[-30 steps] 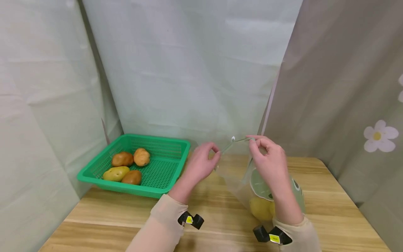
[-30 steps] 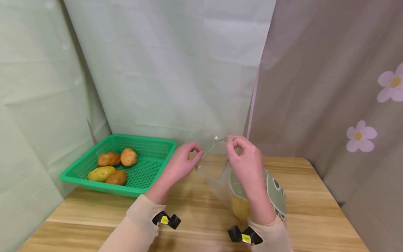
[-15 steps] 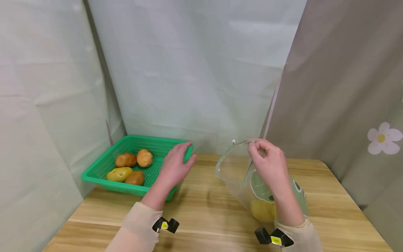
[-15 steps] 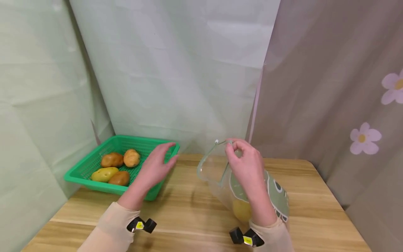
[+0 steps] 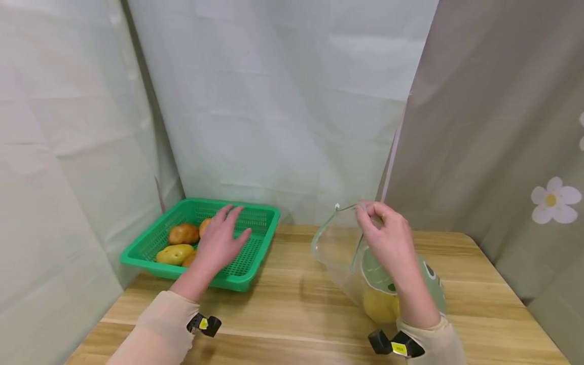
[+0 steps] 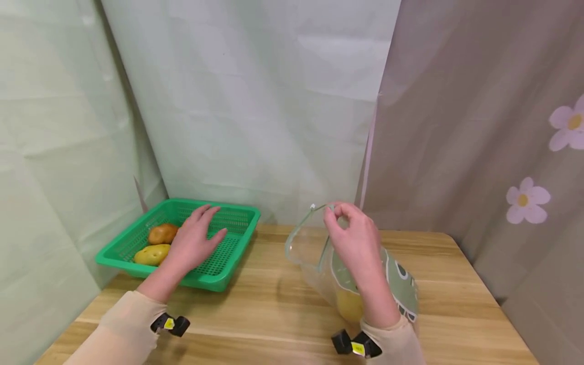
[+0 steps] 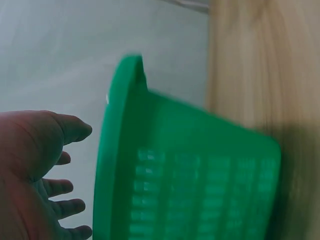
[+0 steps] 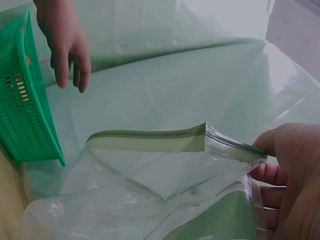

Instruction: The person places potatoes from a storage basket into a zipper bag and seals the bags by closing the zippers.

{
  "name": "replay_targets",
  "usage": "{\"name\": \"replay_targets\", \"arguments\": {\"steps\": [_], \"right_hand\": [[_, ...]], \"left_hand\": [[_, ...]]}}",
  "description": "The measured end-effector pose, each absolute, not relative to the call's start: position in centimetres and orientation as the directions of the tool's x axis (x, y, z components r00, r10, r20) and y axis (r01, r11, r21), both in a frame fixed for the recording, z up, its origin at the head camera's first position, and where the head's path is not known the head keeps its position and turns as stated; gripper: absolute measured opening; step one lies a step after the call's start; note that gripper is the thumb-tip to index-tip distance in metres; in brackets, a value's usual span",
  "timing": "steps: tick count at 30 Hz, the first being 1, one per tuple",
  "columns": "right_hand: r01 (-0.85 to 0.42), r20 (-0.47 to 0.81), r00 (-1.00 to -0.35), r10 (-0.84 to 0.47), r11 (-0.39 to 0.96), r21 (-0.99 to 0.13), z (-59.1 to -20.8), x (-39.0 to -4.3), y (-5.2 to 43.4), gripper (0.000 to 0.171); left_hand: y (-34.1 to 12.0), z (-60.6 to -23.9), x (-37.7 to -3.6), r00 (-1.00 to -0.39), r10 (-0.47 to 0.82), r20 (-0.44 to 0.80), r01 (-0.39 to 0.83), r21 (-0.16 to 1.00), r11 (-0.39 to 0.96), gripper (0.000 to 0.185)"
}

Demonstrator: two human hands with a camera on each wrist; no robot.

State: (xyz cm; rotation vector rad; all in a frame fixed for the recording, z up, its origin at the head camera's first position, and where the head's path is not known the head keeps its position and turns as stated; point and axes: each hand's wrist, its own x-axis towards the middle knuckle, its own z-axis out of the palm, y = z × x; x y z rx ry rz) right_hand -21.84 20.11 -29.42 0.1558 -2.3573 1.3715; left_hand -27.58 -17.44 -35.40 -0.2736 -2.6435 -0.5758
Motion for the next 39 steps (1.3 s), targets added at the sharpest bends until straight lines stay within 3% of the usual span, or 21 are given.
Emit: {"name": "replay_targets", "arguments": {"steps": [12,27,39], "right_hand": [[-0.317,0.412,-0.907,0.090,0.498,-0.807,-29.5,-22.3,19.8,0.044],[-0.326,0.429,-0.899,0.091,0.515,-0.793,-29.6,-22.9,19.7,0.042],[-0.325,0.426,-0.899,0.097,0.503,-0.800,-29.7,-23.0,19.9,0.044]], "left_hand": [[-22.2,-35.8,-30.2,-0.911,0.111,0.396,0.224,0.252,0.942,0.078],[-25.6,-36.1,-33.3,-0.974,0.098,0.205,0.151,0.261,0.954,0.092],[-28.0,-38.0,-36.7,-0.983,0.114,0.141,0.150,0.283,0.947,0.102]]}}
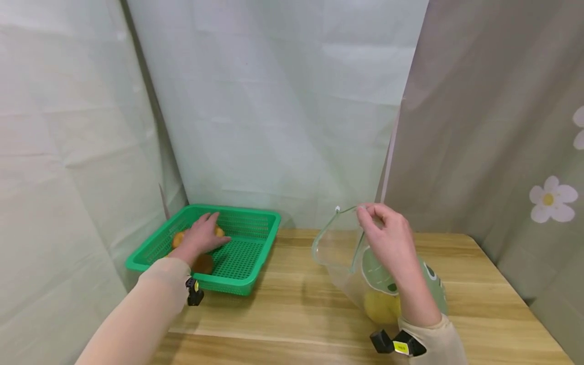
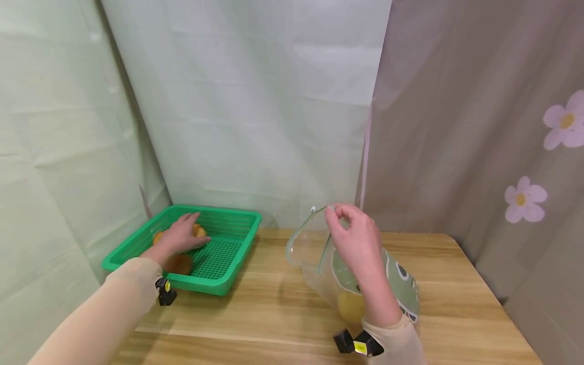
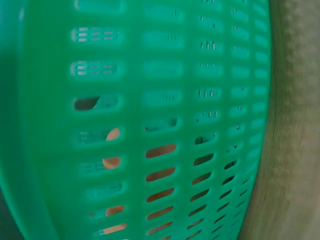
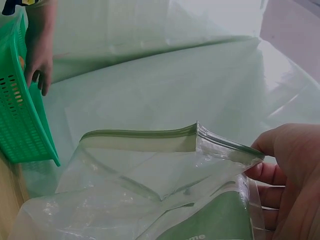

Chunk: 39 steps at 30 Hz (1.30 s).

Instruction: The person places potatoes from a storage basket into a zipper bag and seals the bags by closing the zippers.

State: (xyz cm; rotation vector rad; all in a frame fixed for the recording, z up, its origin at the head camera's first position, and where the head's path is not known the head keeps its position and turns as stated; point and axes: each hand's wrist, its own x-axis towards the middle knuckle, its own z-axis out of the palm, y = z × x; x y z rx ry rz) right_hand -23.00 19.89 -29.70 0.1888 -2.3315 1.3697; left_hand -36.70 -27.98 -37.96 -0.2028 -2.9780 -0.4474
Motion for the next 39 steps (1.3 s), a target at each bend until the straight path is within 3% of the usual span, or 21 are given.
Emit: {"name": "replay_targets", "arguments": {"steps": [8,28,39], "right_hand": [[-0.319,0.419,-0.903,0.097,0.504,-0.803,-29.6,-22.9,19.9,0.044],[-0.311,0.414,-0.905,0.099,0.509,-0.802,-29.6,-22.4,20.5,0.042],[-0.303,0.404,-0.910,0.094,0.514,-0.802,-29.5,-22.4,20.7,0.043]], "left_hand": [[-28.8,-38.1,-36.9,-0.990,0.098,0.099,0.125,0.329,0.936,0.107],[-30.0,-40.3,-39.2,-0.995,0.097,0.008,0.095,0.280,0.955,0.116],[-28.9,-39.4,-37.8,-0.996,0.086,0.010,0.086,0.236,0.968,0.105]]}}
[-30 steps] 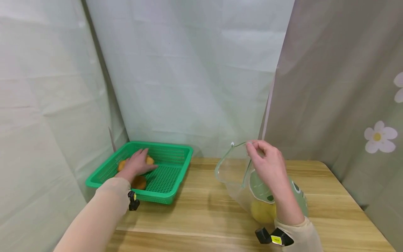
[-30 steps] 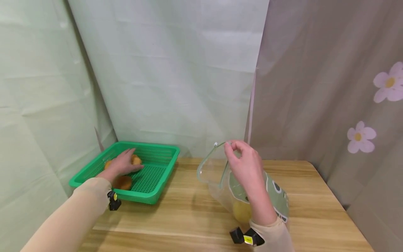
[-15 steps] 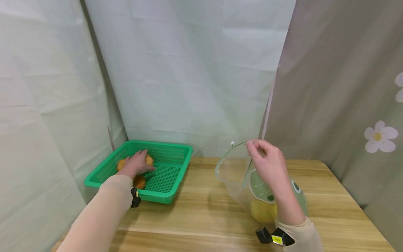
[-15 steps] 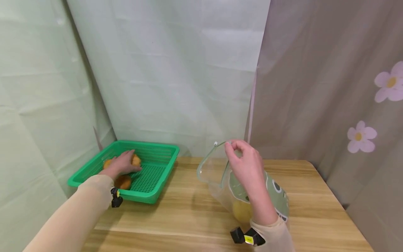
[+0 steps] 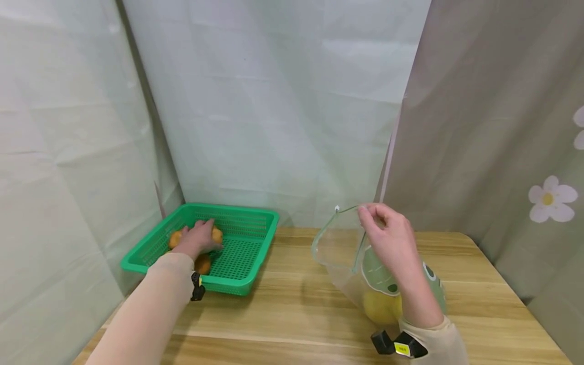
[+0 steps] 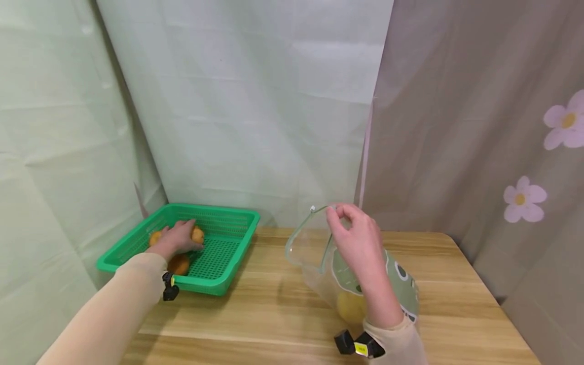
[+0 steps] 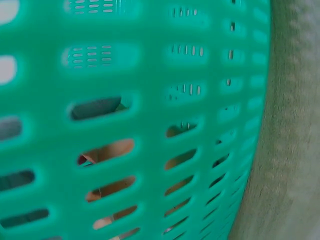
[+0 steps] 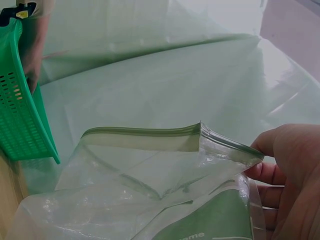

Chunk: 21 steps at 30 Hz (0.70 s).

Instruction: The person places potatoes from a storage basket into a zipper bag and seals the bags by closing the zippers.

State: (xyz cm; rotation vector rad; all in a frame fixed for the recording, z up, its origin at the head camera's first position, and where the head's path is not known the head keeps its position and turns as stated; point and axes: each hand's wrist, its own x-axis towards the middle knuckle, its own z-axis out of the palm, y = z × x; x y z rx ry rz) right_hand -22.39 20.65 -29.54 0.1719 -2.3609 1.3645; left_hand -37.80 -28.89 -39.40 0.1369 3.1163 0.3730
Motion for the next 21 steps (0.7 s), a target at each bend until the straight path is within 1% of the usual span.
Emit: {"name": "replay_targets", "arguments": {"steps": [6,10,16,21], "right_hand": [[-0.308,0.412,-0.906,0.099,0.515,-0.800,-29.66,-22.45,20.60,0.043],[-0.308,0.409,-0.907,0.097,0.509,-0.804,-29.66,-22.47,20.58,0.044],[-0.307,0.405,-0.909,0.096,0.504,-0.808,-29.63,-22.48,20.58,0.040],[-0.304,0.404,-0.910,0.097,0.507,-0.807,-29.65,-22.57,20.58,0.039]], "left_hand": [[-28.03,-38.23,-36.60,-0.996,0.094,0.001,0.093,0.208,0.974,0.095],[-28.18,-38.31,-36.63,-0.994,0.113,-0.005,0.110,0.203,0.973,0.094],[-28.42,-39.07,-37.00,-0.993,0.120,0.018,0.121,0.218,0.968,0.090],[-27.83,-38.66,-36.62,-0.992,0.123,-0.001,0.120,0.220,0.968,0.090]]}}
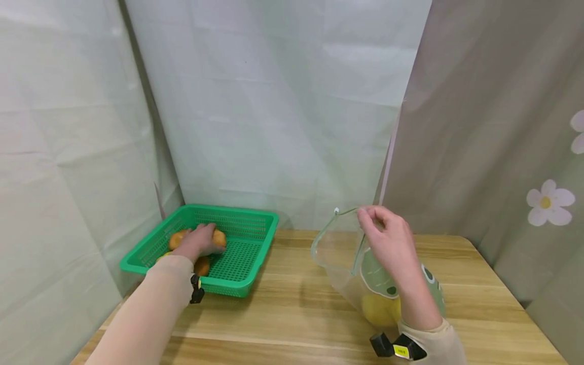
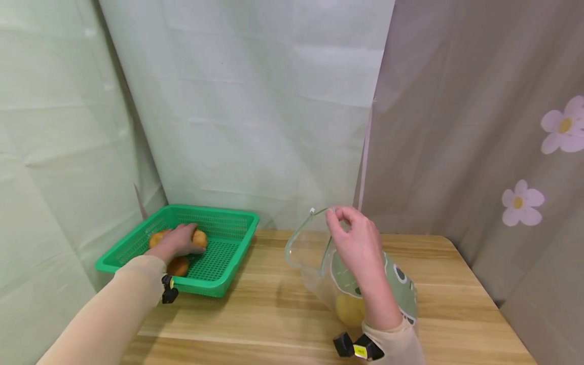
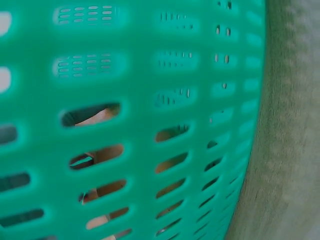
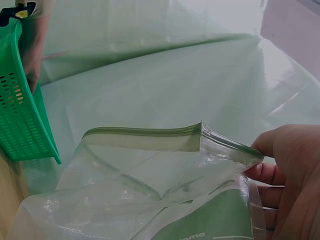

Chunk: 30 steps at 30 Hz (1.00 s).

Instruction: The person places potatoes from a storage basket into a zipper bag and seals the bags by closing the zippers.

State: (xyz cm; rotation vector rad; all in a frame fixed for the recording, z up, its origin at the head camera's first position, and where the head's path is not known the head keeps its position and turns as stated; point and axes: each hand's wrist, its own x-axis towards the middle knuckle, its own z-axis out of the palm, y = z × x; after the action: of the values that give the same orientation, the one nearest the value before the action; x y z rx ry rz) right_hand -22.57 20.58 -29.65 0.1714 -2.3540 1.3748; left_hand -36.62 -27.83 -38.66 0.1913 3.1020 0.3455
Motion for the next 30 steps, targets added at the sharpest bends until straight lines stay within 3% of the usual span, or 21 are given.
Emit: {"name": "replay_targets", "arguments": {"steps": [12,30], "right_hand": [[-0.305,0.405,-0.910,0.092,0.514,-0.802,-29.9,-22.9,20.5,0.039],[-0.294,0.391,-0.915,0.098,0.501,-0.814,-29.9,-23.2,20.8,0.037]], "left_hand": [[-27.0,-37.9,-36.0,-0.986,0.164,0.036,0.168,0.223,0.960,0.088],[-24.4,-34.2,-35.3,-0.947,0.201,0.251,0.296,0.434,0.851,0.091]]}}
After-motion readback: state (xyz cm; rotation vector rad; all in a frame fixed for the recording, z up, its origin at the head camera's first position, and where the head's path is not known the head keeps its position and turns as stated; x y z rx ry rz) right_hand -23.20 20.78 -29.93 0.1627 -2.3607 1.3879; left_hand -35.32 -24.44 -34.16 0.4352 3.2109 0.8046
